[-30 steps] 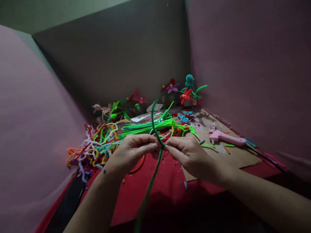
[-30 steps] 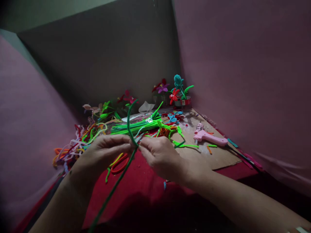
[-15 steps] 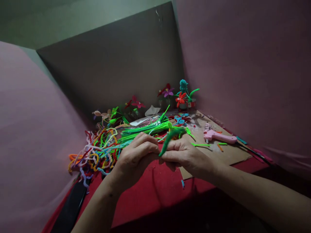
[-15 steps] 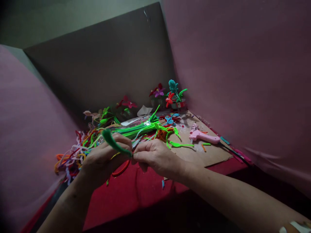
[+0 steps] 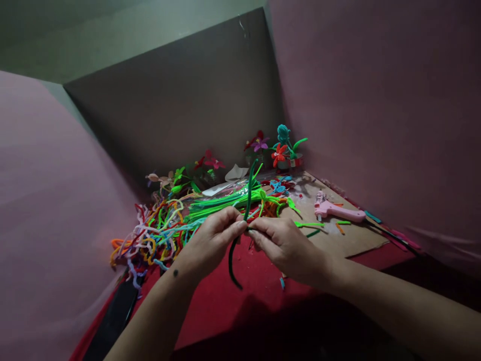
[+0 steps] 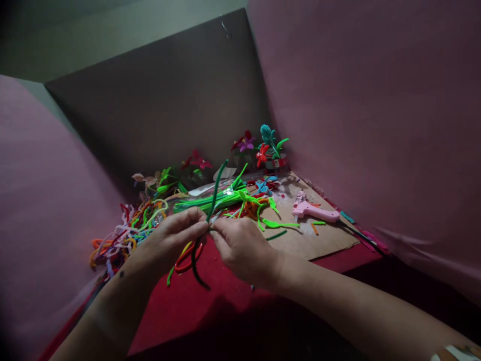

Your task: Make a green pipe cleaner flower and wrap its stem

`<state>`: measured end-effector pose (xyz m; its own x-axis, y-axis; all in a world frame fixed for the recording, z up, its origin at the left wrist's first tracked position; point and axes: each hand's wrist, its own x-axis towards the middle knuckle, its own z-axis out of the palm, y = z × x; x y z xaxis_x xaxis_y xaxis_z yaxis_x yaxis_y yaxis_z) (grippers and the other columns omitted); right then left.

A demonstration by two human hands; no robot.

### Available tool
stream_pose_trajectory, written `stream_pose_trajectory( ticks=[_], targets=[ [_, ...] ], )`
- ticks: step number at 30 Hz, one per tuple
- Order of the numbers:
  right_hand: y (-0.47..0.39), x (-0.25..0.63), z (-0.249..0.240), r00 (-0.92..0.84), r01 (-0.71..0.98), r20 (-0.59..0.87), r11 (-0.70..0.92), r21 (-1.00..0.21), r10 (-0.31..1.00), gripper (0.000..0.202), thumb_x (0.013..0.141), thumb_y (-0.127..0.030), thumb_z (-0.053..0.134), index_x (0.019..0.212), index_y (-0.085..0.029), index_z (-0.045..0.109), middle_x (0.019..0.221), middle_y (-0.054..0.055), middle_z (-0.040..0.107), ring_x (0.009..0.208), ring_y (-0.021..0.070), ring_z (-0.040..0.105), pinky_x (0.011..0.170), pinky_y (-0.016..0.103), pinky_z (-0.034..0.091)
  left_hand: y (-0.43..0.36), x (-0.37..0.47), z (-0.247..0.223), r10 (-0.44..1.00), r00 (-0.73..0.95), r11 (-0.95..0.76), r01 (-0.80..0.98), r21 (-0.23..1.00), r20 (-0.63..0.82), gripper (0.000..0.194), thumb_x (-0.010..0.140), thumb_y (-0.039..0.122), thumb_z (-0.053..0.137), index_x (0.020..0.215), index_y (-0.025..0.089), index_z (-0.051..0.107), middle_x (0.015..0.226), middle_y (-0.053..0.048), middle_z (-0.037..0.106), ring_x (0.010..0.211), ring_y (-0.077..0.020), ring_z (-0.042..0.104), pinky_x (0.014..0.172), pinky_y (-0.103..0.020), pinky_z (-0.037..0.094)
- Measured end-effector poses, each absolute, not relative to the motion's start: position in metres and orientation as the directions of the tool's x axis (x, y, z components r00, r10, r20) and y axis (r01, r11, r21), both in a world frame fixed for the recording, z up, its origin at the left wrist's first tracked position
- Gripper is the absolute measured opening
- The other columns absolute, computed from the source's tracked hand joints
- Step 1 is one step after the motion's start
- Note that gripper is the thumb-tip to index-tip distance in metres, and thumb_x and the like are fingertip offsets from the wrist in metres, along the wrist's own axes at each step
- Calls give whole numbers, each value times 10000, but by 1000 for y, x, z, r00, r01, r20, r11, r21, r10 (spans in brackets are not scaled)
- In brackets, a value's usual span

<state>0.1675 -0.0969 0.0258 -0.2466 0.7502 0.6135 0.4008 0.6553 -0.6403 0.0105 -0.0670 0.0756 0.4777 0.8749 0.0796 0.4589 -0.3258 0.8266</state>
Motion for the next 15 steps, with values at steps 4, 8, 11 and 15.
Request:
stream_pose_trajectory(
  ticks=[4, 8, 11, 15],
  targets=[
    [-99, 175, 38, -326, 195, 335, 410, -891, 884, 246, 828, -120, 416, 647, -133, 582, 538, -8, 545, 468, 74, 488, 478, 195, 383, -65, 9, 79, 857, 499, -382, 446, 809, 130, 165, 808, 297, 512, 719, 168, 462, 618, 49, 430, 567, -76, 388, 525, -202, 318],
    [-98, 176, 36, -350, 51, 144, 173, -984, 925, 263, 812, -117, 407, 605, -124, 569, 484, -14, 537, 395, 65, 478, 418, 185, 388, -63, 12, 72, 862, 465, -451, 515, 729, 204, 143, 805, 292, 515, 735, 168, 515, 624, 36, 481, 570, -86, 420, 525, -206, 342],
    [-96, 174, 33, -367, -31, 104, 100, -994, 924, 242, 798, -129, 417, 601, -121, 557, 508, 3, 574, 386, 70, 499, 418, 195, 412, -63, 13, 67, 850, 428, -518, 579, 630, 307, 128, 788, 272, 538, 767, 162, 600, 661, 11, 563, 610, -103, 481, 566, -216, 377],
    [-92, 172, 30, -423, -134, 32, -28, -991, 906, 200, 794, -143, 411, 648, -121, 545, 553, 16, 602, 396, 82, 534, 428, 211, 450, -64, 11, 64, 812, 410, -581, 626, 519, 414, 117, 762, 238, 571, 784, 165, 659, 688, -8, 643, 633, -122, 550, 611, -227, 408]
  ],
)
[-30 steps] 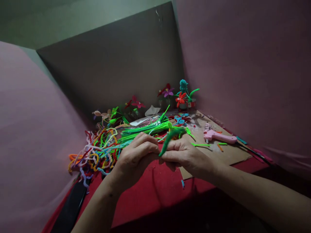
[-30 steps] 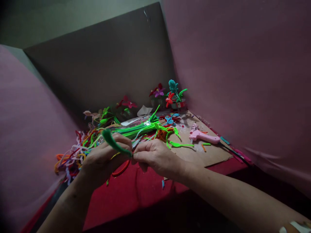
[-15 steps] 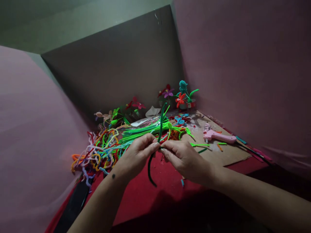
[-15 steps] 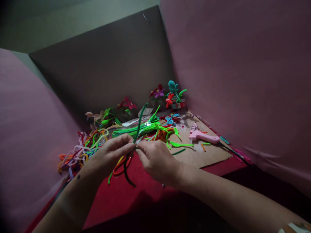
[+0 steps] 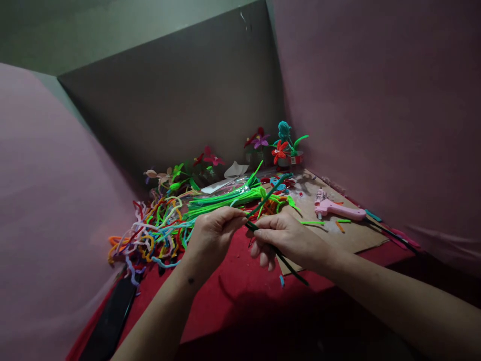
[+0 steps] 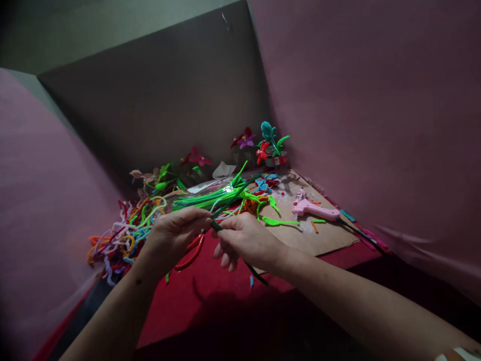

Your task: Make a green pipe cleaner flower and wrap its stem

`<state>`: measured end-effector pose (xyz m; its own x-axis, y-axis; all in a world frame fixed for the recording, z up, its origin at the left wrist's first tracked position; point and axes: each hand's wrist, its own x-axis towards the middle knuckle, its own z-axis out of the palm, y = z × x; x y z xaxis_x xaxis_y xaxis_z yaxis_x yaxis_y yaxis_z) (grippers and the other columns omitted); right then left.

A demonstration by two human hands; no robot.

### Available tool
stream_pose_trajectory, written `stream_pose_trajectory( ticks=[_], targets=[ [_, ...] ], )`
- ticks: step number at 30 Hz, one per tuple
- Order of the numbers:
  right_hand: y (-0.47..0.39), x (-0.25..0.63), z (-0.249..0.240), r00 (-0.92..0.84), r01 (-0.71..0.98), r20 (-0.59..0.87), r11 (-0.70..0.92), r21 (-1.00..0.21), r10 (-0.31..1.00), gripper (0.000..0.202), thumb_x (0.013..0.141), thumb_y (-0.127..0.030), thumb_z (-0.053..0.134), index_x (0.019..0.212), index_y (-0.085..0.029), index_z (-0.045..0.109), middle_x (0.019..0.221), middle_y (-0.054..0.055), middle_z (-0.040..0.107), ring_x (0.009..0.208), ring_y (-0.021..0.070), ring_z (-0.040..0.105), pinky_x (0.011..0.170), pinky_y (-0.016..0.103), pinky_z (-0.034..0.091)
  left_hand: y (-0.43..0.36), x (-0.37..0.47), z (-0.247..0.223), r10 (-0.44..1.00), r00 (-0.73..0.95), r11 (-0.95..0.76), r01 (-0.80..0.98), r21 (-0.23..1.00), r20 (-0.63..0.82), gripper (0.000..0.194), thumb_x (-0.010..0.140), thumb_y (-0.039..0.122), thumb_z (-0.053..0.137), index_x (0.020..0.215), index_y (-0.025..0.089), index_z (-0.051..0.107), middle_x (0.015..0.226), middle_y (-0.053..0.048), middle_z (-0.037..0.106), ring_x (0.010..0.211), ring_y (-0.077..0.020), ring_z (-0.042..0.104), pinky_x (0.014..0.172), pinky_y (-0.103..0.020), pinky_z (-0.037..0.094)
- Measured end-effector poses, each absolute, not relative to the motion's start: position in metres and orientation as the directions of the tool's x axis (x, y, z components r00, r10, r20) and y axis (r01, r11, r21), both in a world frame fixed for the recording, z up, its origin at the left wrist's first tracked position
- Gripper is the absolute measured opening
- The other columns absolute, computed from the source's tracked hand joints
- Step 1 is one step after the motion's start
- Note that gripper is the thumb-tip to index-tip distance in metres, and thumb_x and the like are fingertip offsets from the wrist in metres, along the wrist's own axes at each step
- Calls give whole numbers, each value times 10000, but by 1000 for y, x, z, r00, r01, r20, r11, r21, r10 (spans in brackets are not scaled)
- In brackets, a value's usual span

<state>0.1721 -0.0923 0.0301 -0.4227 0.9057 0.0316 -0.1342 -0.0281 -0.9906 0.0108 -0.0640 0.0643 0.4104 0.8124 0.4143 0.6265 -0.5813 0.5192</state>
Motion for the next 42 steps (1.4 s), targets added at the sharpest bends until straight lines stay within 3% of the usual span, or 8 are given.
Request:
stream_pose_trajectory(
  ticks=[8, 15, 20, 26, 30, 34, 38, 42],
  targets=[
    [-90, 168, 24, -480, -220, 19, -100, -970, 877, 183, 813, -126, 394, 688, -117, 528, 578, 20, 619, 403, 80, 562, 427, 197, 466, -69, 11, 67, 861, 436, -503, 659, 559, 262, 160, 791, 258, 508, 692, 158, 585, 560, 14, 552, 499, -93, 451, 471, -206, 343],
    [-95, 172, 29, -452, 0, 5, 6, -1000, 892, 238, 791, 10, 326, 831, -119, 521, 652, 16, 627, 521, 79, 616, 517, 188, 500, -67, 10, 76, 889, 453, -367, 624, 690, 63, 158, 790, 262, 491, 671, 158, 493, 561, 31, 502, 495, -83, 458, 470, -206, 363],
    [-99, 181, 29, -516, 114, -78, -22, -993, 853, 261, 713, 58, 330, 750, -119, 519, 675, 26, 618, 554, 79, 613, 530, 184, 491, -65, 8, 80, 883, 467, -219, 506, 834, -51, 111, 776, 243, 496, 716, 152, 479, 577, 1, 574, 542, -123, 573, 557, -259, 465],
    [-104, 189, 7, -606, -94, -89, -183, -979, 790, 144, 756, -84, 393, 826, -144, 504, 685, -3, 594, 388, 54, 508, 348, 159, 392, -67, 9, 84, 894, 449, -311, 626, 715, -3, 114, 791, 186, 454, 678, 173, 443, 536, 23, 547, 490, -109, 557, 492, -226, 443],
    [-113, 189, -5, -615, -44, -111, -175, -984, 781, 127, 780, -128, 424, 815, -149, 545, 632, -30, 553, 362, 24, 407, 332, 130, 300, -66, 6, 83, 889, 454, -413, 737, 534, 62, 140, 804, 198, 431, 668, 179, 458, 518, 27, 545, 462, -96, 528, 458, -202, 390],
    [-121, 194, -8, -608, 32, -6, 17, -999, 794, 193, 795, -104, 422, 877, -151, 590, 665, -28, 554, 433, 32, 391, 427, 146, 340, -63, 2, 80, 896, 432, -438, 814, 382, 107, 183, 781, 201, 444, 604, 180, 482, 454, 43, 507, 368, -65, 422, 379, -176, 279],
    [-125, 207, -9, -672, 218, 24, 229, -949, 740, 278, 815, -86, 377, 972, -171, 591, 725, 1, 603, 477, 65, 467, 454, 174, 383, -63, 1, 80, 907, 414, -409, 818, 404, 79, 191, 766, 189, 444, 581, 179, 490, 447, 33, 527, 370, -74, 454, 387, -180, 306],
    [-129, 213, 8, -539, 443, 361, 620, -647, 761, 267, 778, -61, 447, 925, -189, 629, 771, 45, 639, 692, 148, 563, 606, 243, 439, -66, 4, 82, 915, 404, -352, 782, 514, 11, 187, 741, 189, 475, 554, 181, 482, 423, 25, 536, 374, -91, 493, 392, -192, 333]
  ],
)
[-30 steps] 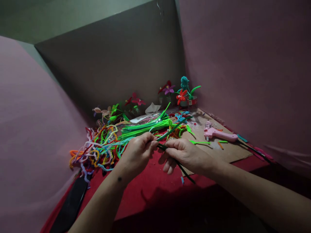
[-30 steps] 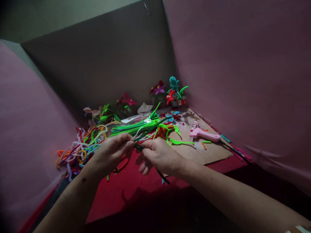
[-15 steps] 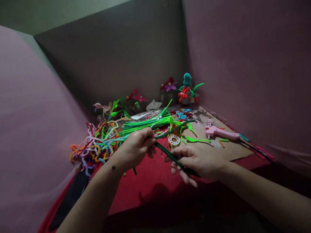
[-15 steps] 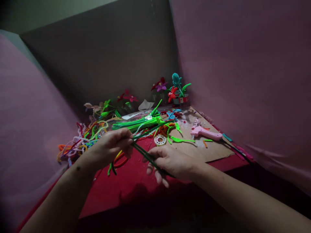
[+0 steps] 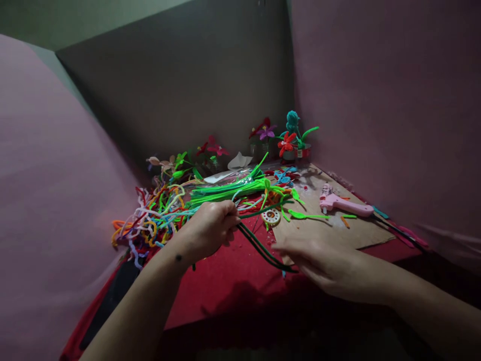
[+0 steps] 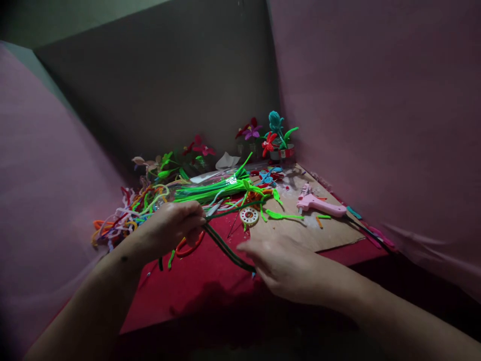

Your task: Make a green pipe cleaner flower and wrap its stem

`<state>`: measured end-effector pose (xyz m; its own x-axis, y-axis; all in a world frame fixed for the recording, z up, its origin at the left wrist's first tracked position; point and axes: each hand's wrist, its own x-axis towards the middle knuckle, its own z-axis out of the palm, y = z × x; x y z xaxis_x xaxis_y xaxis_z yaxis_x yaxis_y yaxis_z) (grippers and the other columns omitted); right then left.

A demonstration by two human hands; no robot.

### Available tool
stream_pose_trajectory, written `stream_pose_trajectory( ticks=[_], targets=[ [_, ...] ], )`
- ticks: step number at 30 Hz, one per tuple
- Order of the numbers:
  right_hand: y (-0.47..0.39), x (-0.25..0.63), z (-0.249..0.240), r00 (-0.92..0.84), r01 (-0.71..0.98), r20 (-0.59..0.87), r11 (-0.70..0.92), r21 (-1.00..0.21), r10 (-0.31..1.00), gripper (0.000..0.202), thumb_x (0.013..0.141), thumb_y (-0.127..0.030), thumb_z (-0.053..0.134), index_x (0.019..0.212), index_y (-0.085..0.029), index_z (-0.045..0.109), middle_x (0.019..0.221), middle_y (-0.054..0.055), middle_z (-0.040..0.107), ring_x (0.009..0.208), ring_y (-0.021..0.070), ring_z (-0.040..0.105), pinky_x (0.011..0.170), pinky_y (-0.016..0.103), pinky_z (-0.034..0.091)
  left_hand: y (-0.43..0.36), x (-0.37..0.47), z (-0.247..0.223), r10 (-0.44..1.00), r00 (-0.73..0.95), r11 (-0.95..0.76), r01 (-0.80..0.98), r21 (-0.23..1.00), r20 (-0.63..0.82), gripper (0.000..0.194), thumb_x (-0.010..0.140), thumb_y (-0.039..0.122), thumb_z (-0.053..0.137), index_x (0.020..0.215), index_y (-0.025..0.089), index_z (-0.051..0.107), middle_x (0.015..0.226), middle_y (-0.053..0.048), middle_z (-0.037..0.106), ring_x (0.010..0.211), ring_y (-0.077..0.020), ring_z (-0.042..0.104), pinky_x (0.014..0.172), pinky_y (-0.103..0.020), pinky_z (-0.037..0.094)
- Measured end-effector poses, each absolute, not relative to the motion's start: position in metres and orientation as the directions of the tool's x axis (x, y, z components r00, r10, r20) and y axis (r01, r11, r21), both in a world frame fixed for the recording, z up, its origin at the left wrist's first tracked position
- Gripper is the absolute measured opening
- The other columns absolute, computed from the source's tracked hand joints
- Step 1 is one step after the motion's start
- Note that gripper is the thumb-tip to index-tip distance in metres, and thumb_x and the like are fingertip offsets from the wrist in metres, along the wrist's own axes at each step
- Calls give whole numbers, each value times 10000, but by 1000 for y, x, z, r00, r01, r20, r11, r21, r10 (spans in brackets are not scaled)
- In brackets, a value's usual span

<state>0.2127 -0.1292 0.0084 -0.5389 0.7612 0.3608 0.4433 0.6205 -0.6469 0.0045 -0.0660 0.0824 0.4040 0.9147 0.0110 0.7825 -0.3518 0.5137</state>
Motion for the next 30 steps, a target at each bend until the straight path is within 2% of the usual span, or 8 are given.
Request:
stream_pose_trajectory(
  ticks=[3, 6, 10, 12, 17, 21, 26, 30],
  targets=[
    [-126, 202, 27, -334, 532, 677, 724, -439, 656, 256, 821, -95, 443, 1003, -156, 613, 867, 89, 633, 831, 187, 554, 724, 310, 439, -69, 10, 86, 901, 427, -292, 725, 624, -74, 202, 727, 202, 495, 528, 186, 468, 396, 30, 529, 352, -90, 485, 375, -192, 336],
    [-113, 187, 36, -328, 593, 726, 730, -339, 604, 204, 831, -167, 491, 981, -131, 625, 922, 114, 632, 889, 218, 533, 775, 359, 413, -73, 15, 89, 885, 445, -241, 686, 686, -134, 198, 714, 200, 512, 521, 187, 469, 390, 40, 523, 339, -82, 478, 363, -183, 331],
    [-100, 173, 30, -325, 569, 581, 645, -510, 746, 203, 841, -181, 491, 738, -145, 661, 641, 37, 625, 600, 133, 515, 612, 270, 380, -76, 17, 85, 884, 440, -198, 656, 729, -155, 199, 721, 225, 522, 535, 180, 468, 402, 38, 524, 352, -87, 497, 366, -182, 344],
    [-100, 169, 26, -273, 559, 523, 576, -597, 807, 236, 839, -176, 482, 666, -145, 639, 577, 17, 592, 543, 112, 480, 563, 249, 347, -77, 16, 80, 889, 438, -192, 622, 759, -135, 205, 744, 260, 516, 563, 172, 479, 413, 35, 526, 362, -87, 504, 374, -182, 361],
    [-104, 162, 17, -182, 453, 451, 481, -750, 874, 249, 851, -194, 448, 658, -148, 599, 606, 13, 589, 562, 106, 492, 544, 228, 344, -76, 15, 69, 917, 388, -184, 619, 763, -94, 221, 774, 273, 504, 587, 157, 486, 410, 34, 518, 362, -78, 480, 374, -176, 353],
    [-101, 162, 15, -233, 334, 378, 439, -834, 896, 248, 842, -207, 453, 684, -149, 635, 618, 8, 606, 568, 104, 508, 553, 223, 366, -72, 16, 66, 920, 384, -186, 598, 780, -75, 205, 773, 252, 502, 593, 155, 497, 432, 29, 530, 389, -85, 489, 414, -192, 368],
    [-93, 166, 15, -288, 144, 108, 155, -977, 952, 206, 780, -218, 487, 665, -117, 627, 605, 41, 632, 519, 100, 518, 505, 218, 393, -64, 12, 61, 909, 414, -288, 557, 779, 40, 182, 743, 273, 553, 618, 144, 582, 544, 10, 558, 523, -104, 513, 522, -228, 392],
    [-91, 167, 15, -337, -6, -8, -11, -1000, 941, 140, 718, -211, 538, 624, -121, 588, 580, 45, 630, 492, 98, 517, 491, 222, 412, -61, 7, 63, 887, 430, -417, 588, 693, 168, 125, 679, 257, 631, 621, 149, 657, 660, -7, 571, 657, -126, 515, 639, -260, 398]
  ],
)
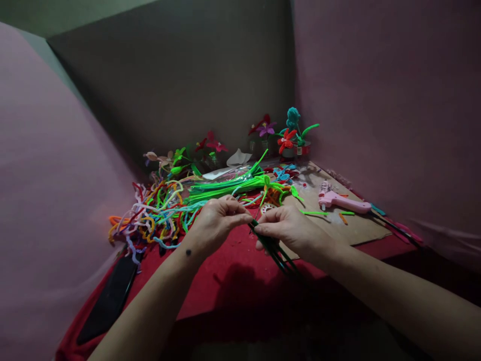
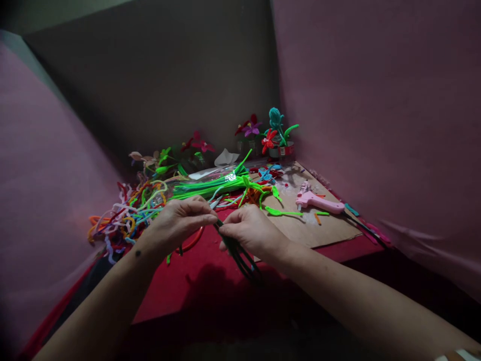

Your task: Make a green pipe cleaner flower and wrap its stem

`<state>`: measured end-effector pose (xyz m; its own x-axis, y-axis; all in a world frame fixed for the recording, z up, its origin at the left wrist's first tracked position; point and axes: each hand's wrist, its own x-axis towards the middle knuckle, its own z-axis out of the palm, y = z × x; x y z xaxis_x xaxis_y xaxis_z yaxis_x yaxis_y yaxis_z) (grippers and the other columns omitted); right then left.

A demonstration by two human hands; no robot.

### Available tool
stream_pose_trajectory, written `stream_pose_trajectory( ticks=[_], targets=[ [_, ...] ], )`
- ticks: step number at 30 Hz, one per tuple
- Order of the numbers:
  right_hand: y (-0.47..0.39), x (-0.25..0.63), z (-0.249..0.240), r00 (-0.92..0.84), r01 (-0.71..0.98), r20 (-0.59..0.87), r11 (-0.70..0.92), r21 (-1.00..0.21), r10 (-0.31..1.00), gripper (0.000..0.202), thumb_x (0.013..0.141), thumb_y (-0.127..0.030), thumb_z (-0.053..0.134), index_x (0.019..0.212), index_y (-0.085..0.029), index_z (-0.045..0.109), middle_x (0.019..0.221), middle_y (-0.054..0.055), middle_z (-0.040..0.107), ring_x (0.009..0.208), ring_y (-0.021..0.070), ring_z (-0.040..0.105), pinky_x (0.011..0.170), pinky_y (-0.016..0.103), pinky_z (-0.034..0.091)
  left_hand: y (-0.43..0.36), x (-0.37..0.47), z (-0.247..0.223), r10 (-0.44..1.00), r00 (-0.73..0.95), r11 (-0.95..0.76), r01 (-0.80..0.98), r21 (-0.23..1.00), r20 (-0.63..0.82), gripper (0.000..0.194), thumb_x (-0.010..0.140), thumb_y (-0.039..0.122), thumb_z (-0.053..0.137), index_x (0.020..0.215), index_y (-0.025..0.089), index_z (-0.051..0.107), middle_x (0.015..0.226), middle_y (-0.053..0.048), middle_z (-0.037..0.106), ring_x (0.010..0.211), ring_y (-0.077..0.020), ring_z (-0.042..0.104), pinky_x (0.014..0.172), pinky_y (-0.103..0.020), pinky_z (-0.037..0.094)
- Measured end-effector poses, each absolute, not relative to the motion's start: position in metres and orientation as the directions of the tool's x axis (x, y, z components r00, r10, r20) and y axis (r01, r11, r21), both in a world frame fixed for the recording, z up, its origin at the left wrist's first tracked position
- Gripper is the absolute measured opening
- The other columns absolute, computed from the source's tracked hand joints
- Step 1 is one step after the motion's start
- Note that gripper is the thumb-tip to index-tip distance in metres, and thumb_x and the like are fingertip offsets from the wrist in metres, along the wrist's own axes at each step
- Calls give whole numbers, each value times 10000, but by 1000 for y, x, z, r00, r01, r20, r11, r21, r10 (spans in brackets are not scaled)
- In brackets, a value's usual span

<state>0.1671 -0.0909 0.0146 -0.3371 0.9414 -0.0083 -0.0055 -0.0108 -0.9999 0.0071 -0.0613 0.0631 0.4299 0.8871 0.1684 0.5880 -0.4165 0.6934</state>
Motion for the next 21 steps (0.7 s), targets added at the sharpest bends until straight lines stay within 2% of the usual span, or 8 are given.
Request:
stream_pose_trajectory(
  ticks=[2, 5, 7, 9, 11, 14, 18, 21],
  targets=[
    [-92, 167, 16, -351, -48, -35, -55, -997, 936, 120, 699, -198, 547, 609, -125, 577, 572, 43, 629, 484, 98, 520, 486, 223, 417, -61, 6, 66, 893, 432, -387, 591, 708, 127, 107, 664, 244, 645, 617, 149, 662, 637, -2, 572, 626, -117, 503, 605, -250, 391],
    [-93, 167, 18, -352, -80, -45, -78, -994, 935, 117, 692, -182, 544, 595, -125, 573, 565, 40, 624, 466, 95, 514, 478, 226, 419, -62, 5, 69, 914, 404, -216, 558, 801, -35, 123, 664, 261, 650, 631, 142, 646, 477, 35, 496, 441, -68, 407, 431, -202, 299],
    [-94, 167, 20, -339, -72, -20, -47, -996, 941, 137, 699, -170, 533, 580, -120, 580, 553, 31, 612, 461, 87, 502, 472, 216, 406, -61, 5, 67, 912, 386, -72, 482, 873, -138, 142, 669, 274, 646, 635, 139, 620, 394, 56, 437, 348, -48, 343, 359, -184, 232],
    [-93, 166, 19, -315, -53, 31, 15, -998, 949, 169, 711, -158, 523, 560, -117, 586, 528, 12, 585, 457, 73, 479, 462, 198, 375, -60, 5, 62, 899, 395, 30, 370, 928, -187, 150, 673, 272, 643, 629, 138, 589, 376, 53, 450, 312, -50, 357, 330, -177, 250],
    [-92, 165, 17, -278, -40, 94, 86, -995, 956, 181, 724, -157, 525, 564, -114, 597, 511, -10, 550, 460, 61, 449, 452, 187, 339, -59, 7, 56, 891, 418, 67, 268, 961, -179, 155, 678, 261, 641, 627, 136, 566, 393, 39, 492, 308, -62, 398, 326, -182, 306],
    [-89, 163, 14, -244, -77, 133, 117, -990, 961, 167, 738, -182, 543, 610, -106, 618, 543, -6, 562, 492, 66, 463, 475, 190, 350, -58, 10, 47, 901, 427, 2, 177, 984, -79, 155, 705, 253, 625, 644, 133, 549, 421, 24, 539, 327, -82, 455, 346, -197, 372],
    [-85, 160, 12, -339, -266, 51, -43, -963, 939, 189, 773, -241, 533, 699, -100, 637, 646, 49, 644, 564, 113, 580, 585, 252, 463, -56, 16, 40, 923, 384, -81, 154, 985, 16, 147, 740, 267, 593, 685, 144, 533, 451, 22, 568, 365, -114, 514, 383, -232, 429],
    [-79, 158, 9, -358, -308, -1, -119, -944, 934, 172, 767, -244, 556, 722, -102, 641, 686, 55, 651, 534, 105, 590, 553, 244, 471, -52, 18, 39, 946, 315, -158, 233, 960, 79, 122, 738, 251, 583, 699, 148, 531, 471, 25, 576, 375, -115, 523, 401, -237, 441]
  ],
)
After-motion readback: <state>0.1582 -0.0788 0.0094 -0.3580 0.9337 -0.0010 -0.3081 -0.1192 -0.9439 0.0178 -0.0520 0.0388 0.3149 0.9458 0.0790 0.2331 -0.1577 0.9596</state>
